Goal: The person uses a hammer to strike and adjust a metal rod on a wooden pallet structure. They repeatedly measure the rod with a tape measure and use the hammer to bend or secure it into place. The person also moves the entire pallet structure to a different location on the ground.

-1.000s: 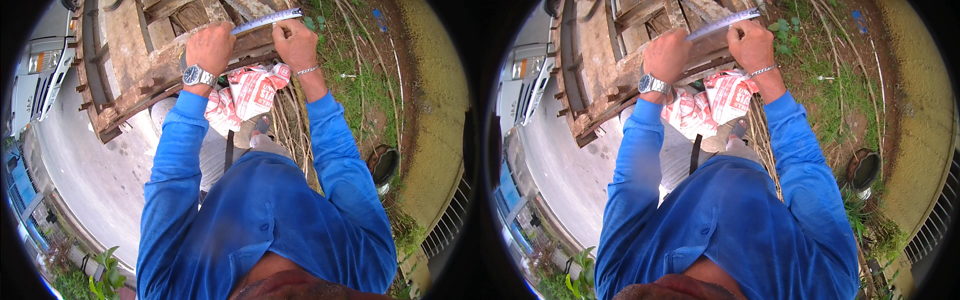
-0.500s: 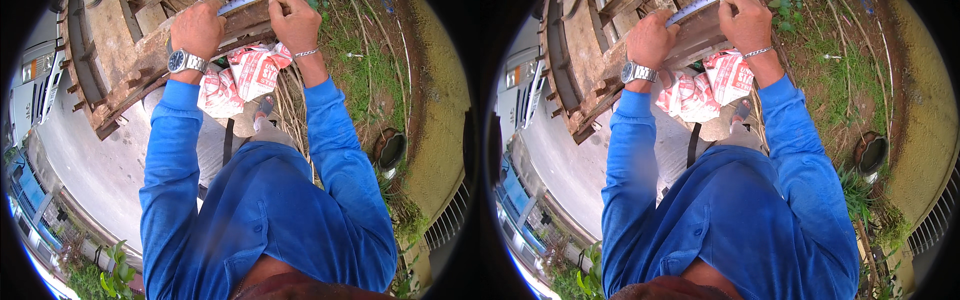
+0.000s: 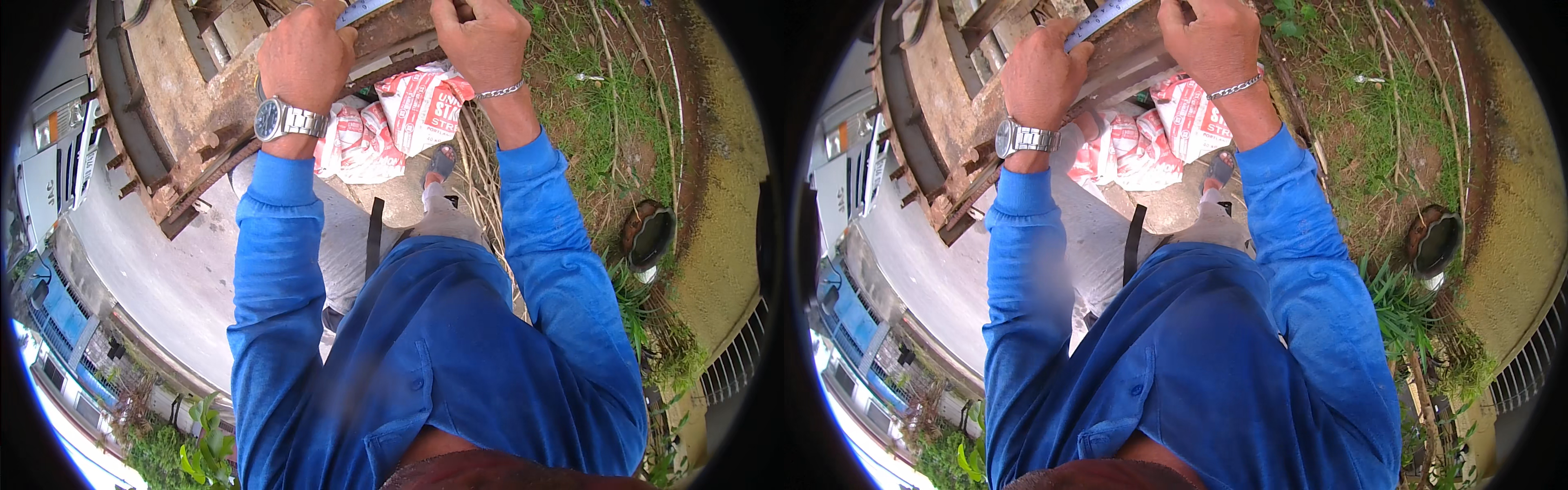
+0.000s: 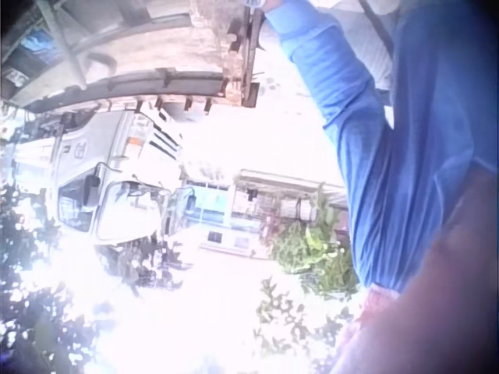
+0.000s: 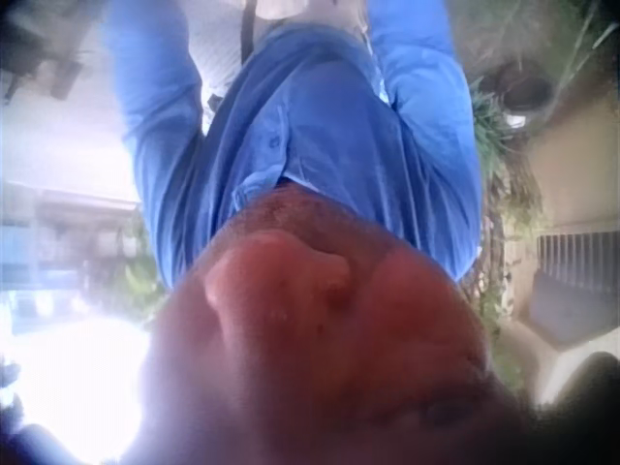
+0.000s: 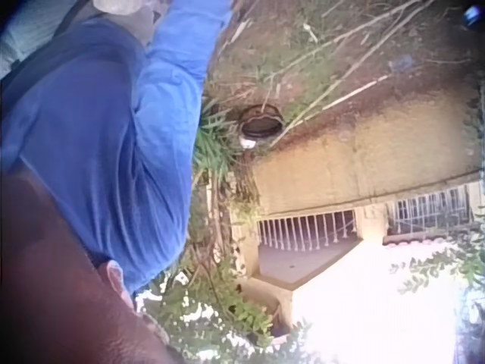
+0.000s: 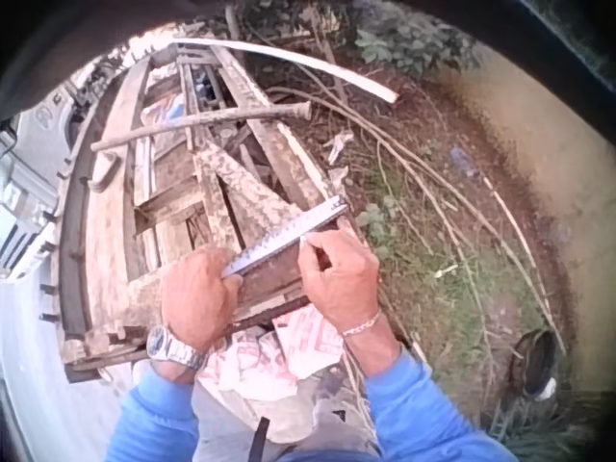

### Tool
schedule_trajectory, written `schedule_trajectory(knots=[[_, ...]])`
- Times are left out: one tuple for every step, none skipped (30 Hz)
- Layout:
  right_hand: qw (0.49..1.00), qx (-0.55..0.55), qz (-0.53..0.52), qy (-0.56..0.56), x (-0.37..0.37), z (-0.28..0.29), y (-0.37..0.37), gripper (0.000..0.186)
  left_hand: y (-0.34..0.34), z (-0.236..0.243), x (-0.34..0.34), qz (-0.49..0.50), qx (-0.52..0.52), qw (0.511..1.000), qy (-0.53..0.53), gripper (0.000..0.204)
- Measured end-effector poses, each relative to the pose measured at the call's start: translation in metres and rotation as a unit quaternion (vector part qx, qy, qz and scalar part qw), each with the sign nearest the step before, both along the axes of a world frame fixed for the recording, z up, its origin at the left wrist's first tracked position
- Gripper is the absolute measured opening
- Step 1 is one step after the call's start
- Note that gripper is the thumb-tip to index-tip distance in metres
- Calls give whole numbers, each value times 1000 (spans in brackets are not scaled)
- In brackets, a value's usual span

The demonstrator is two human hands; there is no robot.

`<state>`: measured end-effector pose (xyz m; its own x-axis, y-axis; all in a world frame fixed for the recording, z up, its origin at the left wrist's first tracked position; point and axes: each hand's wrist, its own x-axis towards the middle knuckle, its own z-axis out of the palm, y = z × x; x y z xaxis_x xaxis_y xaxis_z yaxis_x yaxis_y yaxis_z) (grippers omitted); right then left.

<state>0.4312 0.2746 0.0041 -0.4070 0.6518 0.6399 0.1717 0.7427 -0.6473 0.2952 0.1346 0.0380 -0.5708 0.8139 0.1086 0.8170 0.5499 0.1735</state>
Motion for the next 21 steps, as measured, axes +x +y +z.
schedule_trajectory(knots=[[1000,22,6,6,0,-4,3,4,-1,-1,1,-6,11,1000,2,32],[999,45,12,13,1,-6,3,4,-1,-1,1,-2,4,1000,-8,31],[1000,17,11,3,3,-6,1,4,-1,2,2,3,-4,1000,-17,31],[1000,-7,13,-6,4,-1,0,4,1,4,2,9,-6,1000,-26,31],[999,-31,14,-16,5,3,-1,4,1,2,1,2,1,1000,-15,31],[999,-31,10,-6,6,4,-2,5,-1,-1,0,-5,9,1000,-4,31],[1000,-29,6,3,7,2,-3,5,-1,-3,-2,-11,18,1000,6,30],[1000,-27,2,13,7,1,-3,5,0,-3,-2,-6,20,1000,3,30],[1000,-16,2,24,6,0,0,5,2,-2,-3,-1,21,1000,-1,30],[999,-9,4,33,5,-3,0,5,-1,-2,0,6,19,1000,-7,30],[999,-3,6,41,5,-4,-1,6,-2,-2,1,5,19,1000,-9,30],[999,-18,5,33,7,-3,-3,5,-2,-1,2,4,19,1000,-12,30],[999,-32,4,26,7,2,-5,5,-1,-1,1,3,22,1000,-12,30],[999,-45,3,20,7,4,-6,5,-1,-1,1,4,21,1000,-14,30],[999,-47,6,15,6,4,-6,5,-1,0,1,5,21,1000,-16,30],[999,-50,8,9,6,4,-6,5,-1,0,1,5,20,1000,-18,29],[999,-52,9,4,6,4,-5,5,-1,0,2,8,16,1000,-19,29],[999,-38,10,8,6,4,-6,5,0,1,2,10,11,1000,-19,29],[1000,-22,11,13,4,4,-5,5,1,1,1,13,9,1000,-18,29],[1000,-6,12,18,2,5,-3,4,1,1,1,13,12,1000,-21,29],[1000,3,8,8,1,4,-2,4,1,0,1,13,15,1000,-24,29]])
